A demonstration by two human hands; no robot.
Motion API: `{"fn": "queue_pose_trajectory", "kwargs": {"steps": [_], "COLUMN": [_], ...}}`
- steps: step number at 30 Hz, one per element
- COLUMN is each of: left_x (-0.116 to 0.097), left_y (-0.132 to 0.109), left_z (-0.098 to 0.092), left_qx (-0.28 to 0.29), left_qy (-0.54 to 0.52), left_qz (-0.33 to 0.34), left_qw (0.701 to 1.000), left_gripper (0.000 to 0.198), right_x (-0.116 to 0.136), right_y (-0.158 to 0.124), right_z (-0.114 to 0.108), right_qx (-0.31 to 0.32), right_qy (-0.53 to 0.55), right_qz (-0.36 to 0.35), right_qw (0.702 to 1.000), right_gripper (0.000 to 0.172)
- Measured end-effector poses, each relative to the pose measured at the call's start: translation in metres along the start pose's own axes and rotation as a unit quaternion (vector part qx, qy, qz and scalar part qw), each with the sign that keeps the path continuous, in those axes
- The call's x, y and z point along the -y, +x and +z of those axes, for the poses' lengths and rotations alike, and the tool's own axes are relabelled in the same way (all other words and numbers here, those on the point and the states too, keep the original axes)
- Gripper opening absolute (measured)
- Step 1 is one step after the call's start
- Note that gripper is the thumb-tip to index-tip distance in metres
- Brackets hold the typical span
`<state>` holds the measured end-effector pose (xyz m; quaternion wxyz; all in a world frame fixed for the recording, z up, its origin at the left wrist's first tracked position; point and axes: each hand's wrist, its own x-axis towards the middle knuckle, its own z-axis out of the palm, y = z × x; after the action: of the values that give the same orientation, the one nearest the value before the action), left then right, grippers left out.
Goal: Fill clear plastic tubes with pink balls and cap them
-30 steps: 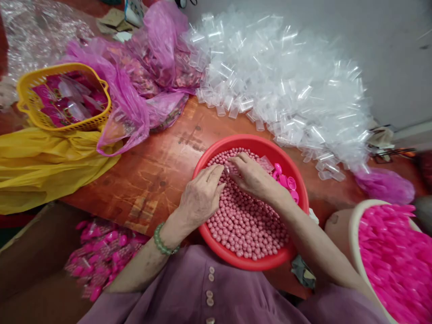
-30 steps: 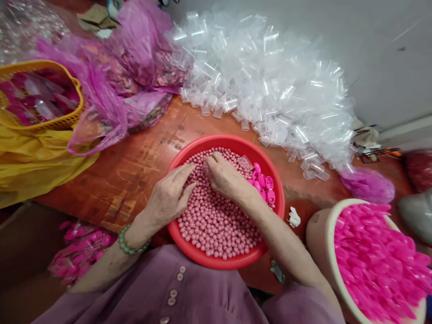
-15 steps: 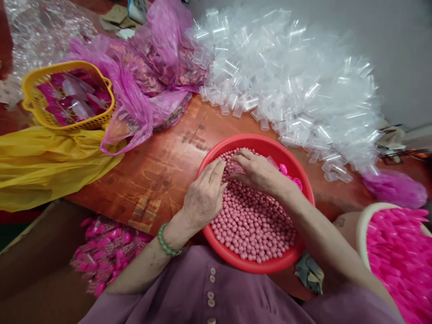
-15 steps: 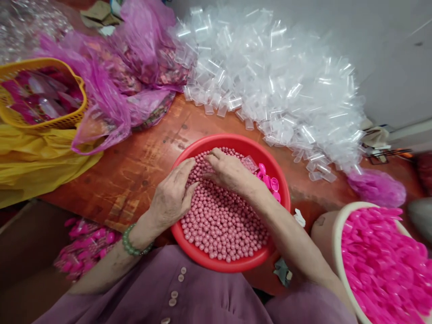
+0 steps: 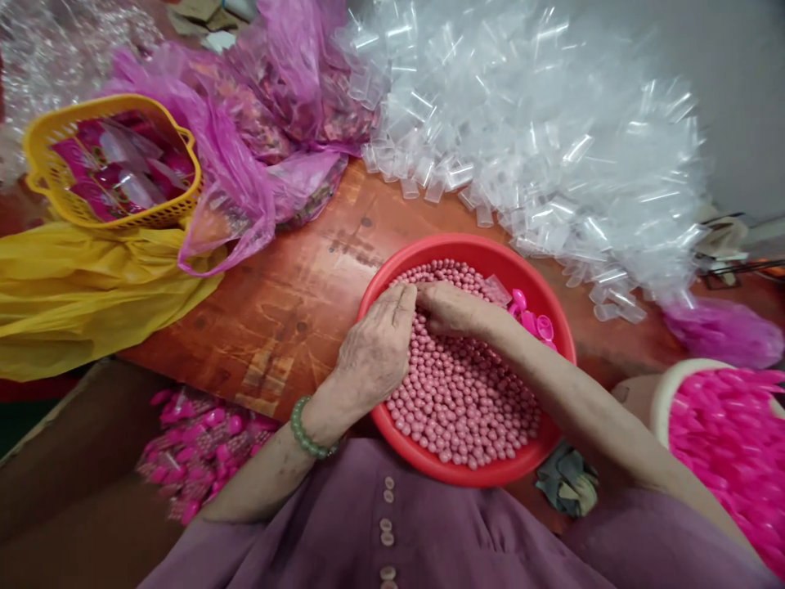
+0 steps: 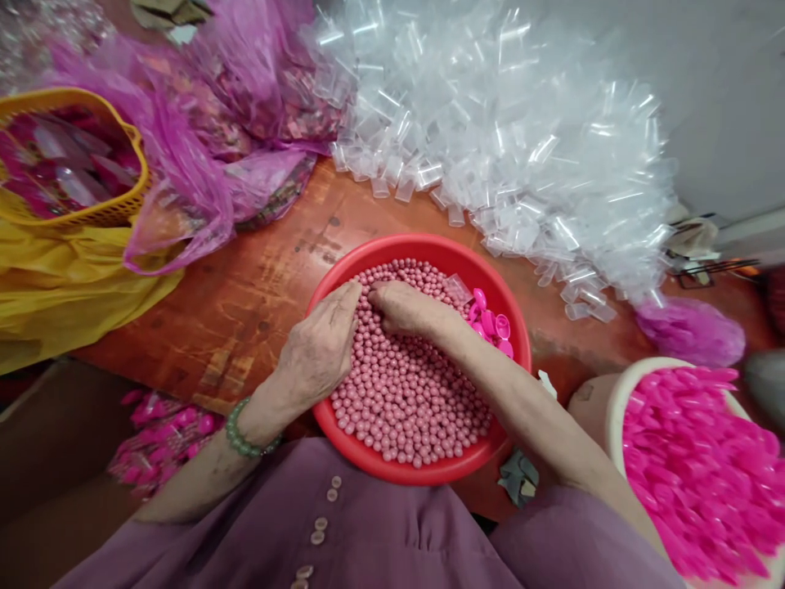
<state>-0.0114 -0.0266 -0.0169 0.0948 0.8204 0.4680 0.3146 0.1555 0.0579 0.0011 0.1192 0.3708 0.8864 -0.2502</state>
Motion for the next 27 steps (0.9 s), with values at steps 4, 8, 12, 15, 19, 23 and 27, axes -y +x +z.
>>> {"fn": "queue_pose_trajectory", "kwargs": {"steps": [4, 8, 12, 15, 19, 23, 27], "left_x": [0.001, 0.002, 0.004, 0.002, -0.008, -0.017, -0.021], "left_y": [0.0, 0.002, 0.009, 0.015, 0.016, 0.011, 0.006], "left_z": [0.0, -0.005, -0.02, -0.028, -0.022, -0.014, -0.015], "left_qx": [0.001, 0.002, 0.064, 0.148, 0.183, 0.176, 0.162], "left_qy": [-0.031, -0.075, -0.187, -0.312, -0.427, -0.448, -0.409], "left_qz": [-0.002, -0.016, -0.033, -0.038, -0.062, -0.088, -0.093], "left_qw": [1.0, 0.997, 0.98, 0.938, 0.884, 0.872, 0.893], "left_gripper": [0.046, 0.043, 0.045, 0.055, 0.056, 0.051, 0.035], "right_x": [-0.011, -0.012, -0.003, 0.007, 0.019, 0.026, 0.029], "right_y": [-0.015, -0.029, -0.044, -0.056, -0.072, -0.084, -0.09], "right_z": [0.018, 0.02, 0.007, -0.002, -0.006, 0.0, 0.007], "right_qx": [-0.064, -0.099, -0.127, -0.144, -0.15, -0.162, -0.244], "right_qy": [0.196, 0.361, 0.43, 0.462, 0.496, 0.511, 0.488], "right_qz": [-0.049, -0.05, -0.047, -0.061, -0.081, -0.068, -0.074], "right_qw": [0.977, 0.926, 0.893, 0.873, 0.852, 0.841, 0.835], "right_gripper": [0.03, 0.037, 0.043, 0.042, 0.034, 0.034, 0.042]}}
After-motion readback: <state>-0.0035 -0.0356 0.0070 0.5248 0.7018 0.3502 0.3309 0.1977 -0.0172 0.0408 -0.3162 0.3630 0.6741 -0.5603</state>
